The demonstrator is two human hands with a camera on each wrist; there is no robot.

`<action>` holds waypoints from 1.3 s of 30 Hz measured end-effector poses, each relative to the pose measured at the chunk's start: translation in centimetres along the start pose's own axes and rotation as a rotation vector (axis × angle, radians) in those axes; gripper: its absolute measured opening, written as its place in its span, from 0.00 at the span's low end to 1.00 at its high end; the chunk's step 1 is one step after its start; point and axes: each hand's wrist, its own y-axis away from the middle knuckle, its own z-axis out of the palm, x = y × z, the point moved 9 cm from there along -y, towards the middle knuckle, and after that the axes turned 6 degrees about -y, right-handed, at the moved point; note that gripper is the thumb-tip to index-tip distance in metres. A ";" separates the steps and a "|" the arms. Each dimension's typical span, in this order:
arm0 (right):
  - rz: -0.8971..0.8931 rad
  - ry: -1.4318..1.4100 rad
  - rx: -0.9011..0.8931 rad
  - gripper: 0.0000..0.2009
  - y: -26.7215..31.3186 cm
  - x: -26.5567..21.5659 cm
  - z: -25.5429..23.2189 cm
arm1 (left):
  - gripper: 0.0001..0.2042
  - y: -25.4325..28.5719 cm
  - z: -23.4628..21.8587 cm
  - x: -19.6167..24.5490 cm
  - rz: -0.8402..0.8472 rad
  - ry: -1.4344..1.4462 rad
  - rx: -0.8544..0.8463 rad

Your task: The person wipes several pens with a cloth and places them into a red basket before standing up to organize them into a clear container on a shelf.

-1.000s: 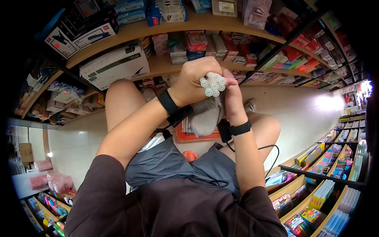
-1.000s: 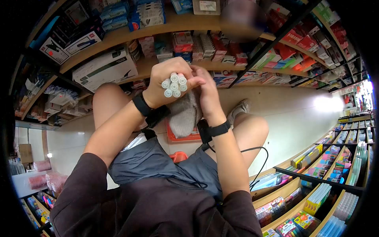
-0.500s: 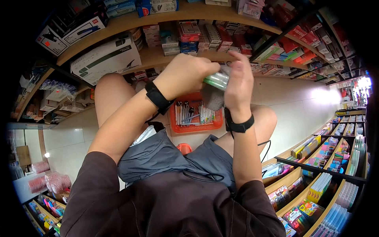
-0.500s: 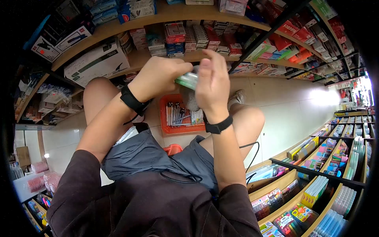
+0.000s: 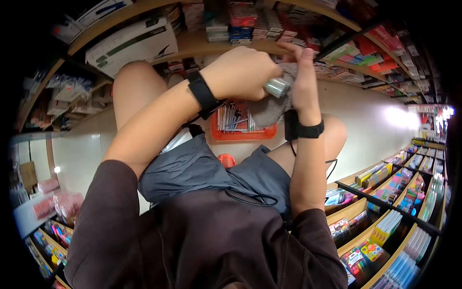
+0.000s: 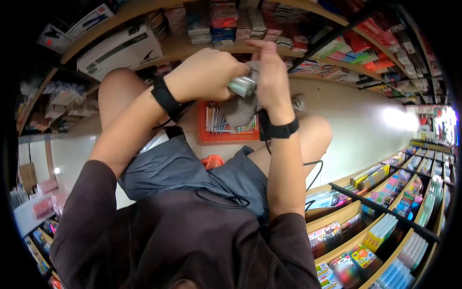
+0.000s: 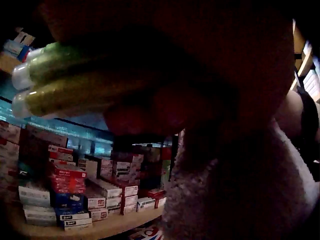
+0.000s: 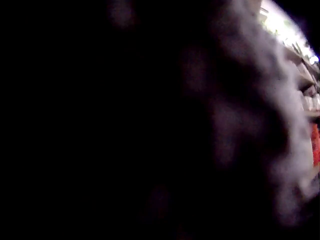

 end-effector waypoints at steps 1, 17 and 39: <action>0.080 -0.074 0.039 0.26 0.1 0.1 -0.1 | 0.14 -0.1 0.1 0.3 0.017 -0.024 -0.013; 0.170 -0.172 -0.023 0.24 1.1 3.3 4.2 | 0.07 1.2 1.1 0.0 0.106 -0.008 0.018; -0.698 0.671 -0.636 0.24 -18.4 -12.1 19.2 | 0.09 9.6 -14.6 -9.5 -0.016 0.521 1.081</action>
